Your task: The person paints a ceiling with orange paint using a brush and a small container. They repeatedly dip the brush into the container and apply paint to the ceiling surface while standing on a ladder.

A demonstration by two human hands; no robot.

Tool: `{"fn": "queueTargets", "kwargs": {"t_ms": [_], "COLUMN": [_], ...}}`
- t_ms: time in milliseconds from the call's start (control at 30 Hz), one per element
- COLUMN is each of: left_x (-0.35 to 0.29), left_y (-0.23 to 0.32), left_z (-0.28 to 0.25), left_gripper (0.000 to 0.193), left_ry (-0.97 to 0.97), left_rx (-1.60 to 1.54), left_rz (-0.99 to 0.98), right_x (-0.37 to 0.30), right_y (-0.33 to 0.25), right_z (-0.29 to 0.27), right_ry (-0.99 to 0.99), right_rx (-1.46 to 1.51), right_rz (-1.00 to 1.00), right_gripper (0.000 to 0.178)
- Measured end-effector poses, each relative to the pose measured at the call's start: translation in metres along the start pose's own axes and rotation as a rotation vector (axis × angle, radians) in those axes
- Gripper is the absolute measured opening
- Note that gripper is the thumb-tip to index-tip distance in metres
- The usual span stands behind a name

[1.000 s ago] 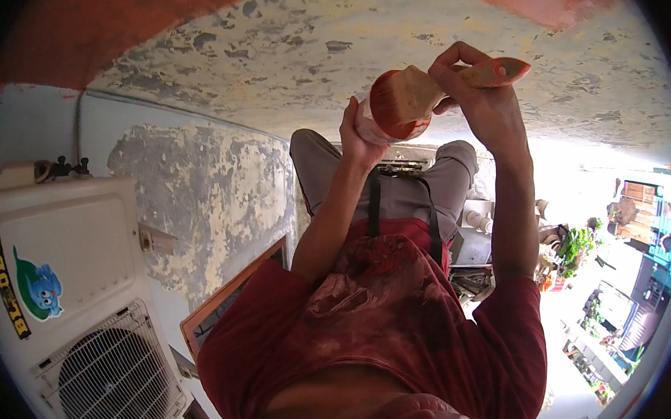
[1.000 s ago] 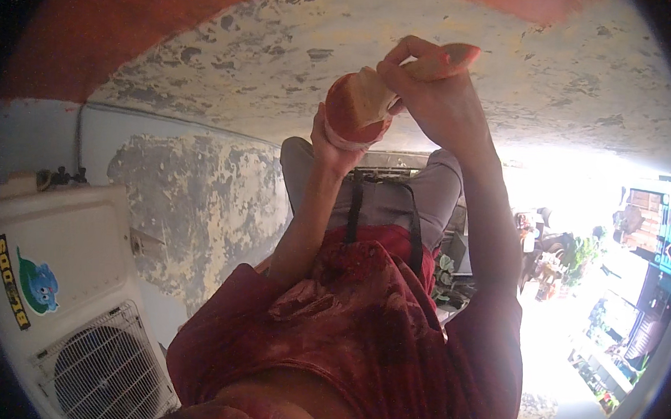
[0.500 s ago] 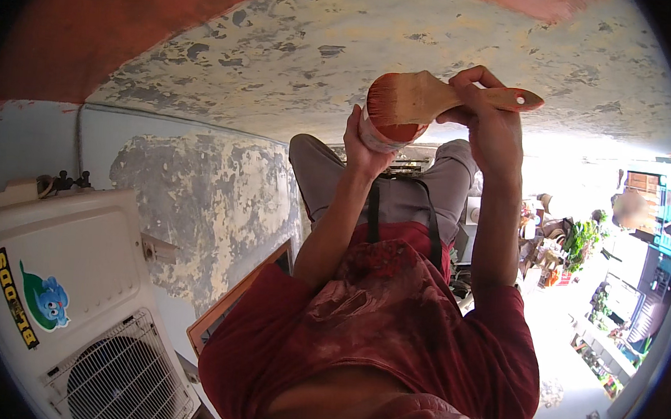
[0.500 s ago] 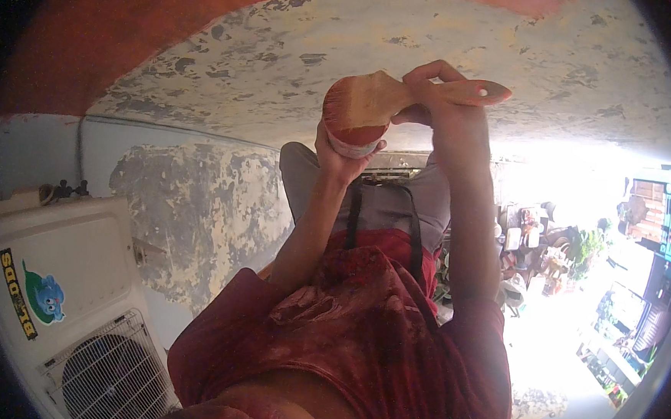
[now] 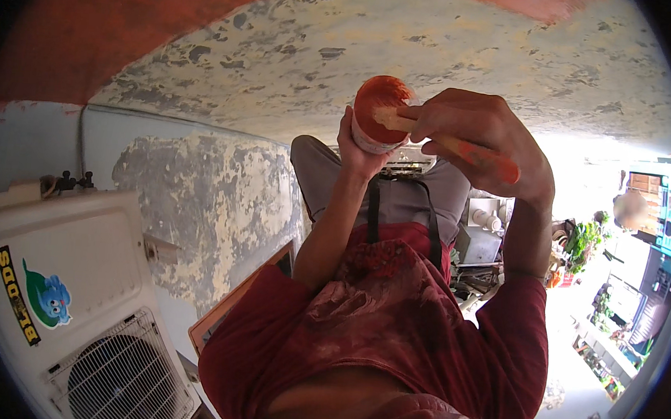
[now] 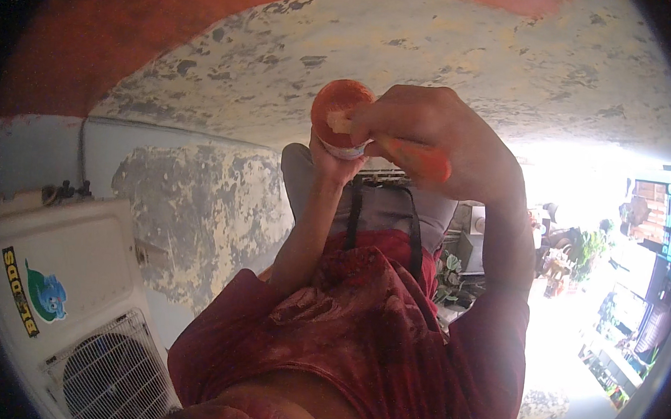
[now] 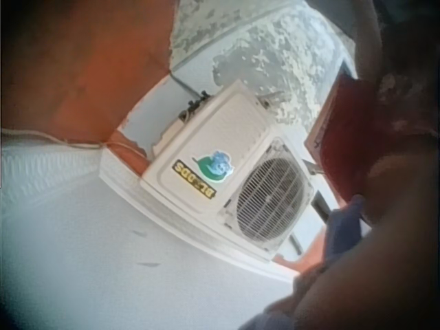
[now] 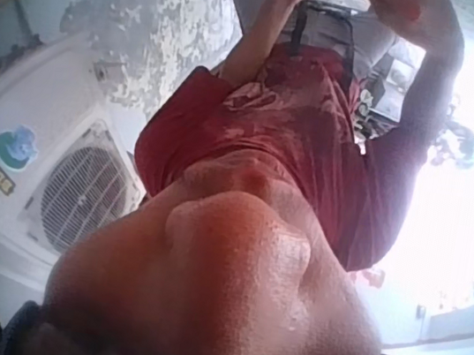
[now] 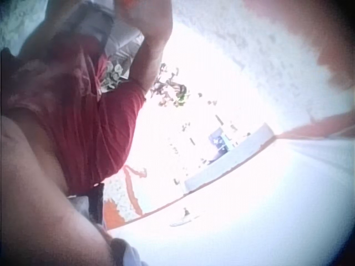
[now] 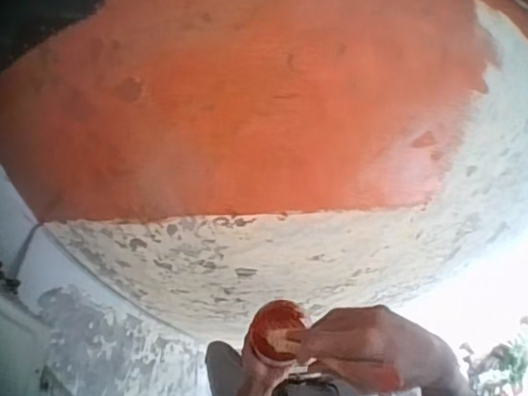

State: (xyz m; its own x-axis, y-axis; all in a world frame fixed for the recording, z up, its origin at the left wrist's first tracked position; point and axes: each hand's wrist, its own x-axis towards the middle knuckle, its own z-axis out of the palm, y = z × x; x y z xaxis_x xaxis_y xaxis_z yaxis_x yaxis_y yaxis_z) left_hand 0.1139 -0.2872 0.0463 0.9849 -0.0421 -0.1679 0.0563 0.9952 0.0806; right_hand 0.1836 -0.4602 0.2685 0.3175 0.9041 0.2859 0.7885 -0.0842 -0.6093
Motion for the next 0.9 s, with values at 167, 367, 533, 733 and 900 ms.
{"fn": "queueTargets", "kwargs": {"t_ms": [167,367,533,733,900], "left_x": [-0.003,0.002,-0.004,0.008,0.006], "left_y": [0.001,0.001,-0.005,0.0,0.002], "left_z": [0.005,0.005,0.021,-0.002,0.014], "left_gripper": [0.062,0.063,0.063,0.071,0.066], "left_ry": [-0.102,-0.147,0.045,-0.347,-0.096], "left_rx": [0.012,-0.028,0.082,-0.077,0.032], "left_rz": [-0.039,-0.066,-0.033,-0.111,-0.049], "right_x": [0.011,0.006,-0.011,-0.025,-0.019], "right_y": [-0.015,-0.022,-0.002,-0.001,0.007], "right_z": [-0.001,0.011,0.014,0.016,0.034], "right_ry": [-0.034,0.058,0.235,0.505,0.693], "right_rx": [-0.121,-0.293,-0.118,0.427,0.703], "right_rz": [0.023,-0.042,-0.053,0.375,0.527], "right_gripper": [0.029,0.032,0.021,0.011,0.014]}}
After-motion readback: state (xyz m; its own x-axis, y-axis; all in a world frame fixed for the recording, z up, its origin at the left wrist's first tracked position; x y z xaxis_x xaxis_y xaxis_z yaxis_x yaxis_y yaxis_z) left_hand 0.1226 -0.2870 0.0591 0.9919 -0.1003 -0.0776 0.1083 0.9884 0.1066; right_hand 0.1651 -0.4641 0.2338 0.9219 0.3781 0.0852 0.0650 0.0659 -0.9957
